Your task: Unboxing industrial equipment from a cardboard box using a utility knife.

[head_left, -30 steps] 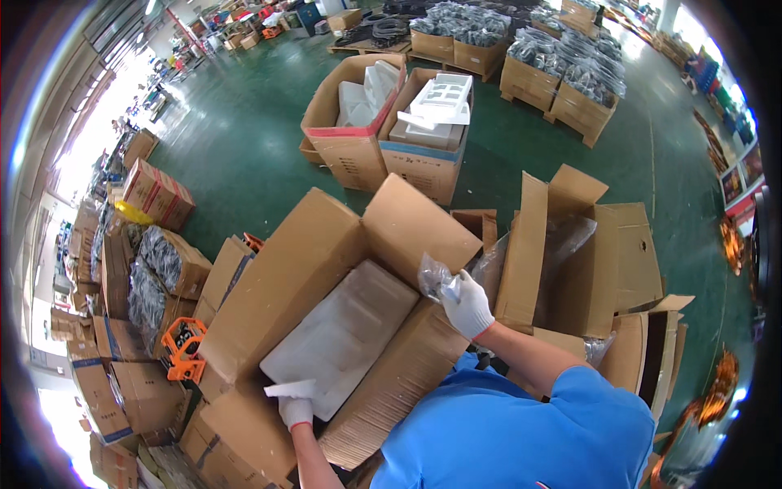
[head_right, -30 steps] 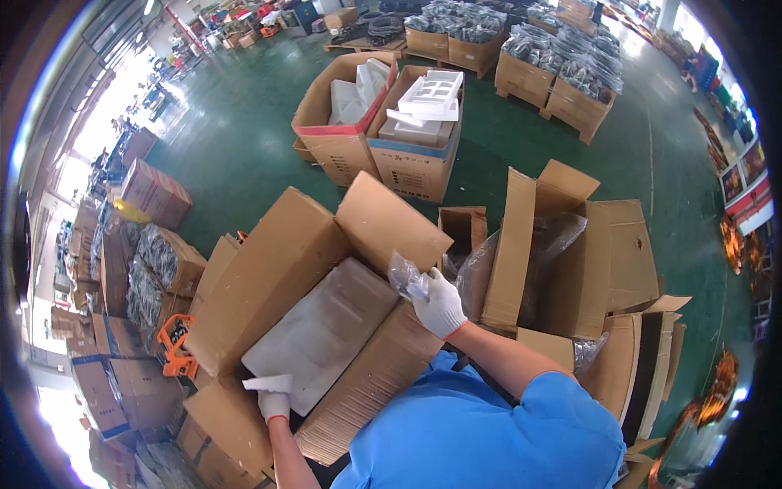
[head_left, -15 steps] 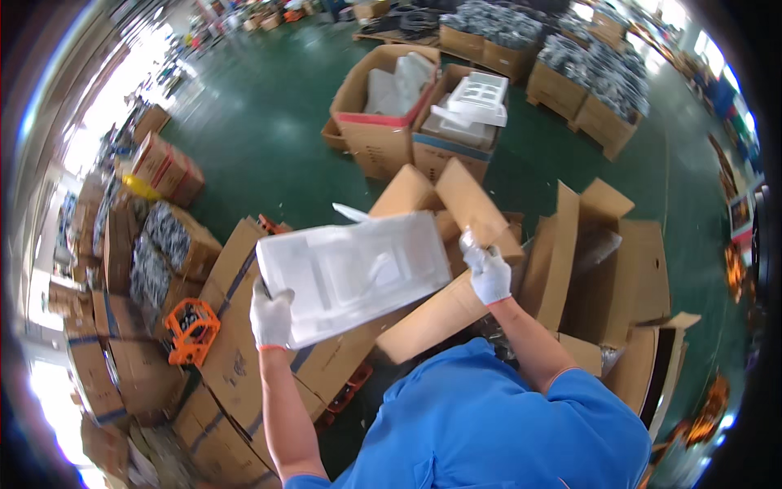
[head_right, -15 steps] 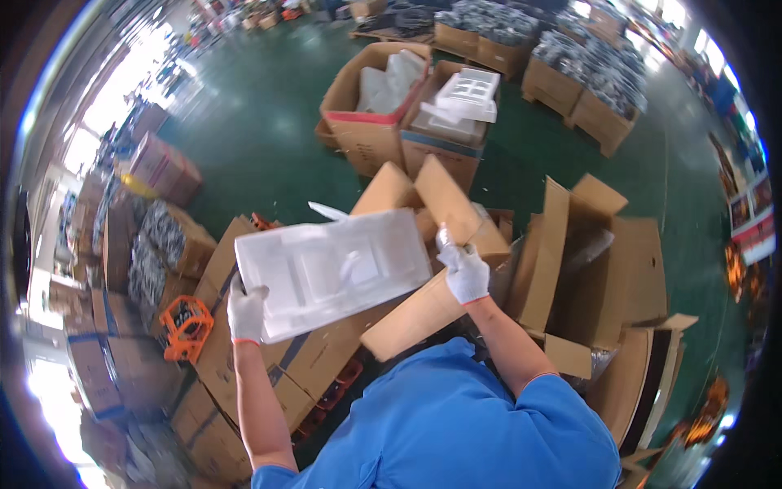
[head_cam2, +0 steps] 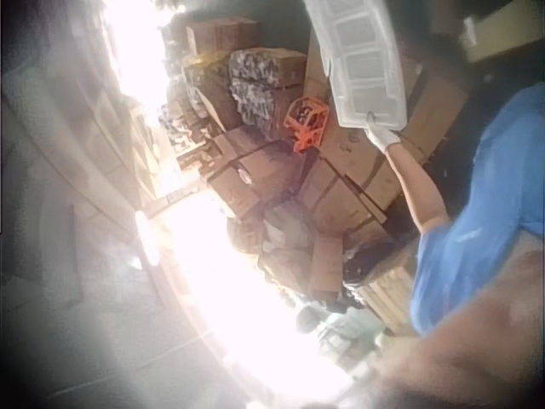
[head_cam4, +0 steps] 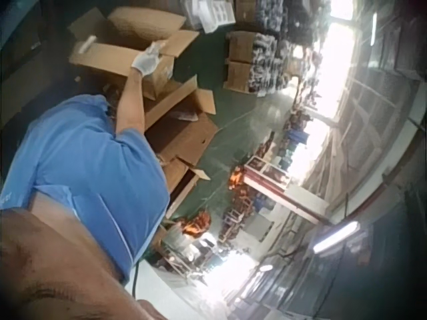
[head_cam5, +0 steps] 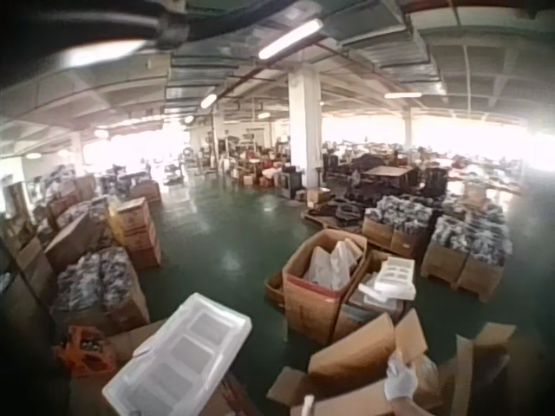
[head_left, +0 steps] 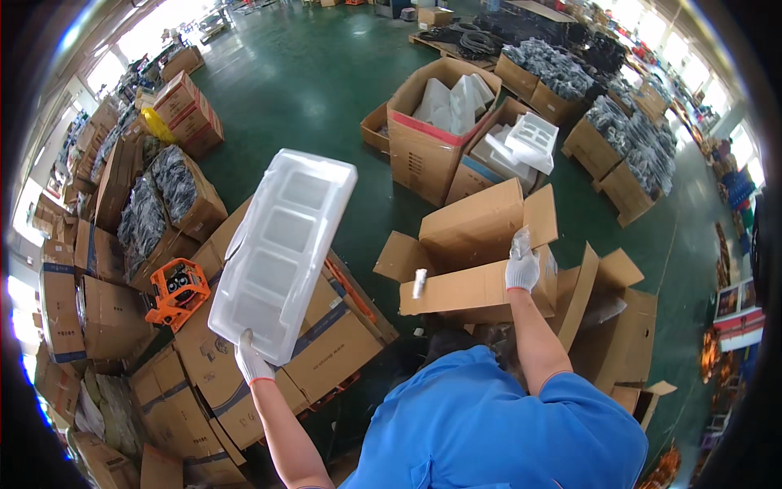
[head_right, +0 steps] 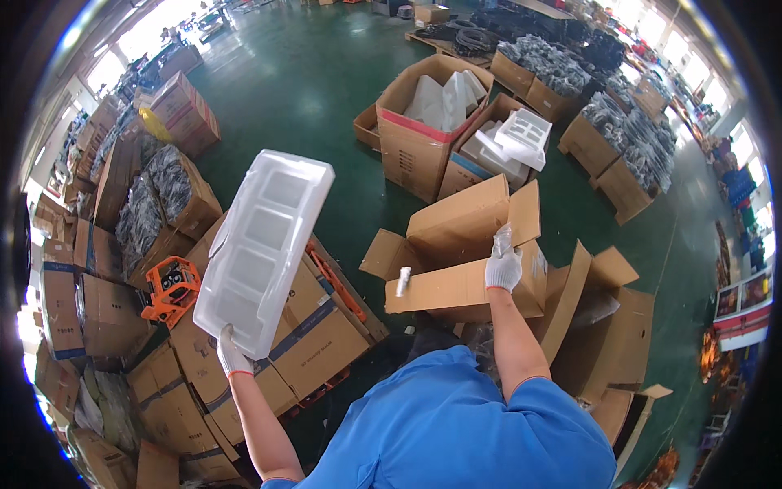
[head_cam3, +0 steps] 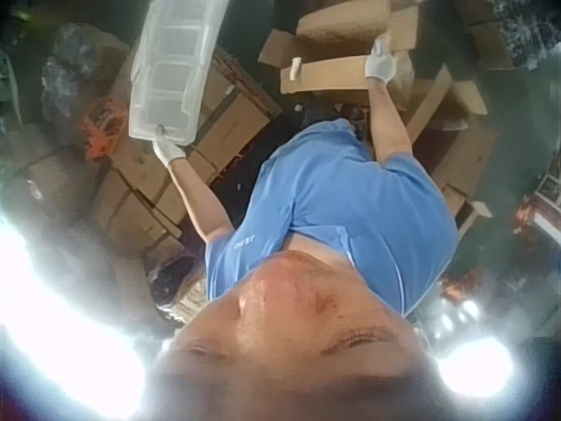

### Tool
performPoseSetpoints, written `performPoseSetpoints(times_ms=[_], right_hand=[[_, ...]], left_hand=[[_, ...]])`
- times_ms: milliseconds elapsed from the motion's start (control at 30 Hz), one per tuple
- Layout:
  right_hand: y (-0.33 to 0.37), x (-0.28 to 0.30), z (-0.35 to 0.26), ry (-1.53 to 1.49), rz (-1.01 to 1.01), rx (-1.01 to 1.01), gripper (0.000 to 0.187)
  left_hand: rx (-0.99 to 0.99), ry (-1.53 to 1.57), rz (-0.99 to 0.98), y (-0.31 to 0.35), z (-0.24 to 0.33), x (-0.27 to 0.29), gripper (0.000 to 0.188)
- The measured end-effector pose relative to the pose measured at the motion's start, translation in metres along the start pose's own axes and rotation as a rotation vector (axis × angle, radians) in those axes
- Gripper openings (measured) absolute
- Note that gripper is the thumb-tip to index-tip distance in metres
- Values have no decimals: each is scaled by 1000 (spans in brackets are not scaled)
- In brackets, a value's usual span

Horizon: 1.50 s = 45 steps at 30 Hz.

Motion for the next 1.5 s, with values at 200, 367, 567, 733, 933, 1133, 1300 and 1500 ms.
performPoseSetpoints(times_ms=[200,367,567,733,933,1133,1300,1500], right_hand=[[-25,-67,-1,-18,38,-102,41],[-37,-100,-3,-24,-5,-302,42],[-63,-142,-12,167,-228,-318,46],[-66,-175,-24,34,-110,-295,44],[-62,-214,-44,-33,-241,-344,44],[-94,-220,-46,139,-321,-635,40],[-92,-234,-25,169,-433,-572,63],[-86,-310,123,-452,-315,-863,65]], left_hand=[[37,31,93,-32,-34,-18,53],[97,-48,49,-70,-66,-122,49],[76,-103,-189,-127,-97,-361,45],[177,-252,-510,-113,-106,-537,34],[-292,-659,-537,-120,-220,-473,56],[342,-935,-597,-99,-283,-386,54],[363,-951,-506,-111,-258,-374,54],[341,-879,-580,-150,-256,-427,54]])
Point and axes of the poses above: each hand's wrist, its own y-axis away from the middle knuckle, its own x-axis out of the back of the hand, z = x × y, the point moved 1 cm from there along -y, towards the middle knuckle, and after that the axes turned 2 degrees about y, right-handed, at the moved point
